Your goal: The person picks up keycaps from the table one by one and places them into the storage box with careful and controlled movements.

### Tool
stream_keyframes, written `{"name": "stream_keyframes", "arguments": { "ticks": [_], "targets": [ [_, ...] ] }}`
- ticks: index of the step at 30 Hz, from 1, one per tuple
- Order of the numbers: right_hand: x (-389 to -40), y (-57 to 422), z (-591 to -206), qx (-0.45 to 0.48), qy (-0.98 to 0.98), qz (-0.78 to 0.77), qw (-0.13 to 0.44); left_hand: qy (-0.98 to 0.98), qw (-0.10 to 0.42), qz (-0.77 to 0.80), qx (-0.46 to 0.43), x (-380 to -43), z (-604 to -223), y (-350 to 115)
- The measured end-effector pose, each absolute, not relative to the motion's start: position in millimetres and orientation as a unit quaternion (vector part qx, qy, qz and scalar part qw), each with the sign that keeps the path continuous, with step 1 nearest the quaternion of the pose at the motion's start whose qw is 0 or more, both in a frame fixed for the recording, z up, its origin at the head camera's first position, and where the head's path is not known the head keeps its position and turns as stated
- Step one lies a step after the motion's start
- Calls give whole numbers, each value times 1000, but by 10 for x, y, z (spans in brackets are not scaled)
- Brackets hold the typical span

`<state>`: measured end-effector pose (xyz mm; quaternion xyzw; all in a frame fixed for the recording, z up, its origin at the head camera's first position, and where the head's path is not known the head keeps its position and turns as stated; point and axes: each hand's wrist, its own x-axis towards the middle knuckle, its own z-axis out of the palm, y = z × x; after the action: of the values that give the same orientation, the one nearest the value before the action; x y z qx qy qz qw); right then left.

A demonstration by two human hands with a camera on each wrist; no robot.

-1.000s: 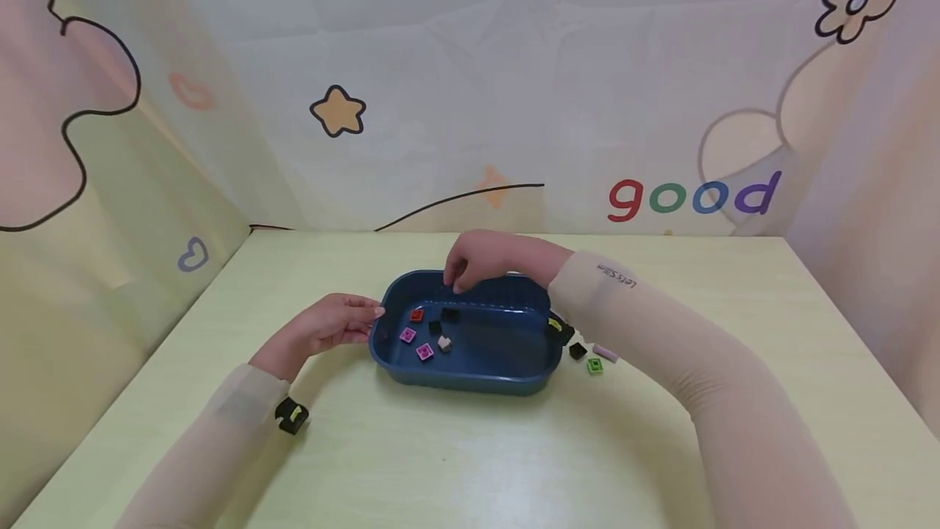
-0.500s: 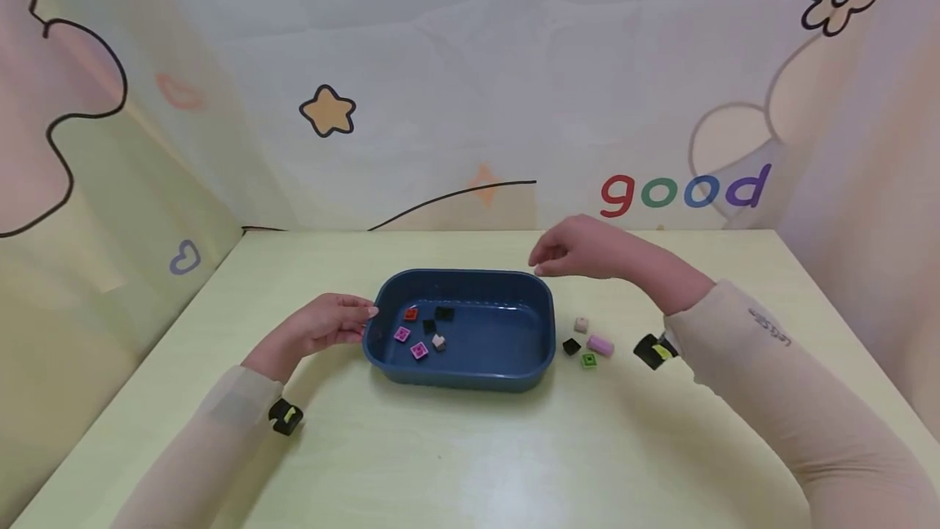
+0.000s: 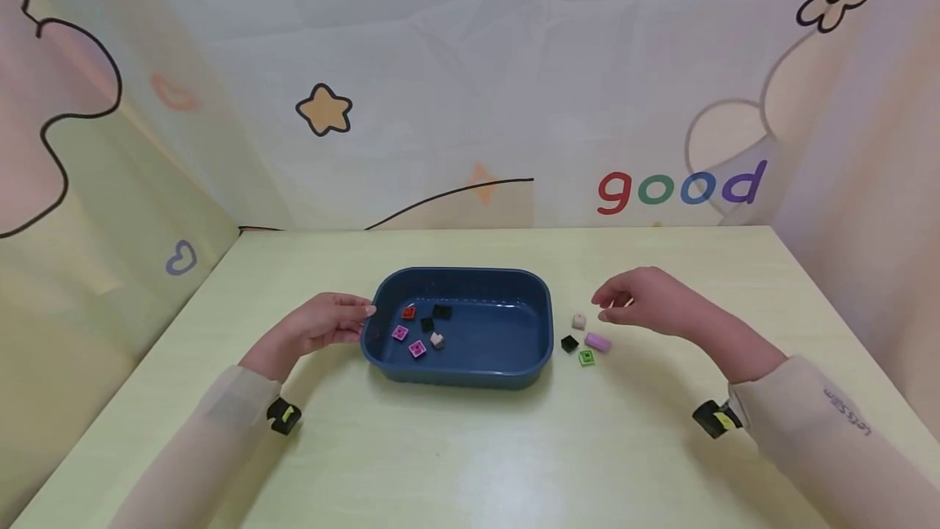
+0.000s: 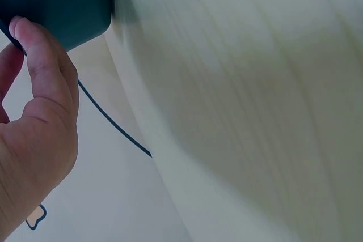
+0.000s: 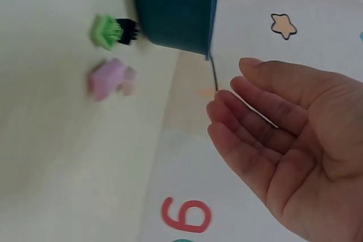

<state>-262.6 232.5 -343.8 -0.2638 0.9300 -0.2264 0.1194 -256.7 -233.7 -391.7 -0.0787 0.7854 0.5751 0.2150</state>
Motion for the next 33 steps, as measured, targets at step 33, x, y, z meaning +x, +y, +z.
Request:
{"name": "stream_keyframes", "arguments": {
  "ticks": [33],
  "targets": [
    [-2715, 2258, -3933, -237, 932, -205, 179, 782, 215, 580, -79, -2580, -3942, -2341]
  ]
}}
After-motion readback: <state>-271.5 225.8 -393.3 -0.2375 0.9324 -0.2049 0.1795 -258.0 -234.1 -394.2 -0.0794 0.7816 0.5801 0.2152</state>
